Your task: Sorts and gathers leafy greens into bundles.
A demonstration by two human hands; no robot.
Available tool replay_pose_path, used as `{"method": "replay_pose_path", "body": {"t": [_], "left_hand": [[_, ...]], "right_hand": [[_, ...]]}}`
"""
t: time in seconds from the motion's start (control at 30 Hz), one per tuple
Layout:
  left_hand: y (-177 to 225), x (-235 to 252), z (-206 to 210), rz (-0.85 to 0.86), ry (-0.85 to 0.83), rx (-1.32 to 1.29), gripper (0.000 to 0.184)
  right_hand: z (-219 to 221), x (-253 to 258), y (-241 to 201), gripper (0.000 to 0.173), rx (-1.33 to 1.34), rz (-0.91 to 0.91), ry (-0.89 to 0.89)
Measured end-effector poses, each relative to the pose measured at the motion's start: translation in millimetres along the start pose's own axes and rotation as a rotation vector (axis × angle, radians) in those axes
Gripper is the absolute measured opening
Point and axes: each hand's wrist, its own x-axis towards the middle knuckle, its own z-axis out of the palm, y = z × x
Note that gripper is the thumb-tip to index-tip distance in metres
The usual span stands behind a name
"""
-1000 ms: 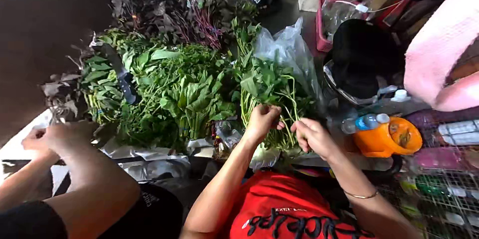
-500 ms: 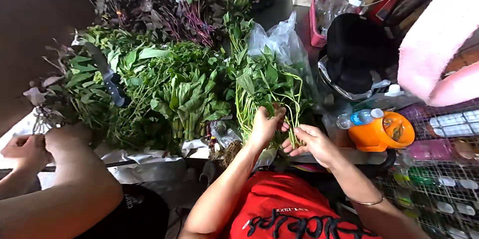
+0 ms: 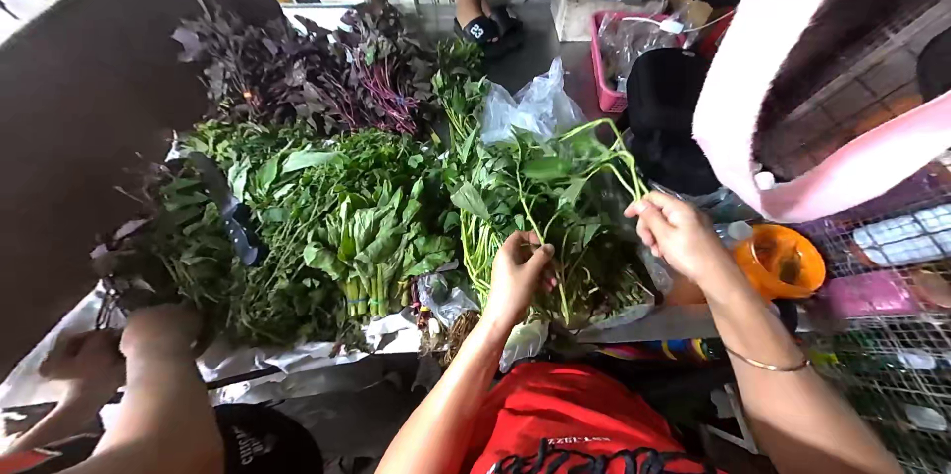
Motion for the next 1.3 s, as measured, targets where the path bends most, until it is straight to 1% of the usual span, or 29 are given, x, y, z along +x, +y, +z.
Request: {"method": "replay_pose_path", "body": {"t": [0.07,0.17,0.27,0.33,0.4,0.47,0.5,0.53,0.6,0.63,0.7,0.77,0.83,0.9,0.93,1.0,1.1,1.13,1.2,1.23,1.27,1.3], "left_hand": [[2,-3,-1,0.023,-0.005,0.015,0.015],[5,-7,0,0.027,-0.003,0.065,0.019],[3,-8,-1,0.027,-0.002,0.078,0.022],[1,-7,-3,0.027,0.012,0.15,0.024],[2,-7,-6,0.043,0.032,0.387,0.033],[7,-9,-7,0.116,0.068,0.701,0.047],[10,-10,-6,0.165,0.102,0.805,0.05],[15,-9,-3,0.216,0.14,0.861,0.05],[26,-3,2,0.353,0.191,0.89,0.038],[32,4,5,0.421,0.178,0.884,0.032],[43,27,12,0.571,0.109,0.885,0.026],[50,56,21,0.729,0.02,0.909,0.027],[53,85,28,0.824,-0.054,0.968,0.029],[52,106,31,0.904,-0.082,0.979,0.019],[53,111,30,0.913,-0.09,0.952,0.016],[55,114,25,0.879,-0.09,0.853,0.016],[57,115,17,0.805,0.017,0.734,0.015],[58,115,17,0.805,0.031,0.742,0.018],[57,114,25,0.854,-0.037,0.825,0.036],[54,114,31,0.902,-0.072,0.874,0.04],[51,116,36,0.957,-0.091,0.915,0.034],[48,119,39,1.003,-0.1,0.936,0.023]], "right_hand": [[-8,17,1,0.029,-0.054,-0.046,0.054],[-10,30,0,0.028,-0.097,-0.072,0.06],[-4,26,-7,0.028,-0.132,-0.079,0.048],[1,23,-6,0.028,-0.153,-0.086,0.043],[3,22,-1,0.028,-0.156,-0.083,0.043],[3,20,2,0.027,-0.13,-0.086,0.051],[3,19,3,0.027,-0.11,-0.097,0.055],[3,17,3,0.027,-0.084,-0.106,0.055],[3,14,2,0.027,-0.024,-0.103,0.046],[3,13,3,0.027,0.006,-0.103,0.041],[4,11,4,0.027,0.062,-0.111,0.022],[5,9,5,0.026,0.112,-0.121,0.011],[6,9,6,0.026,0.148,-0.122,0.009],[6,8,6,0.025,0.171,-0.118,0.019],[5,7,6,0.026,0.185,-0.11,0.029],[5,7,9,0.026,0.22,-0.102,0.043],[3,5,12,0.026,0.269,-0.061,0.05],[3,5,12,0.026,0.278,-0.05,0.048],[3,4,13,0.027,0.296,-0.051,0.043],[3,4,13,0.027,0.306,-0.053,0.037],[3,4,13,0.027,0.316,-0.058,0.033],[3,4,13,0.026,0.32,-0.06,0.034]]}}
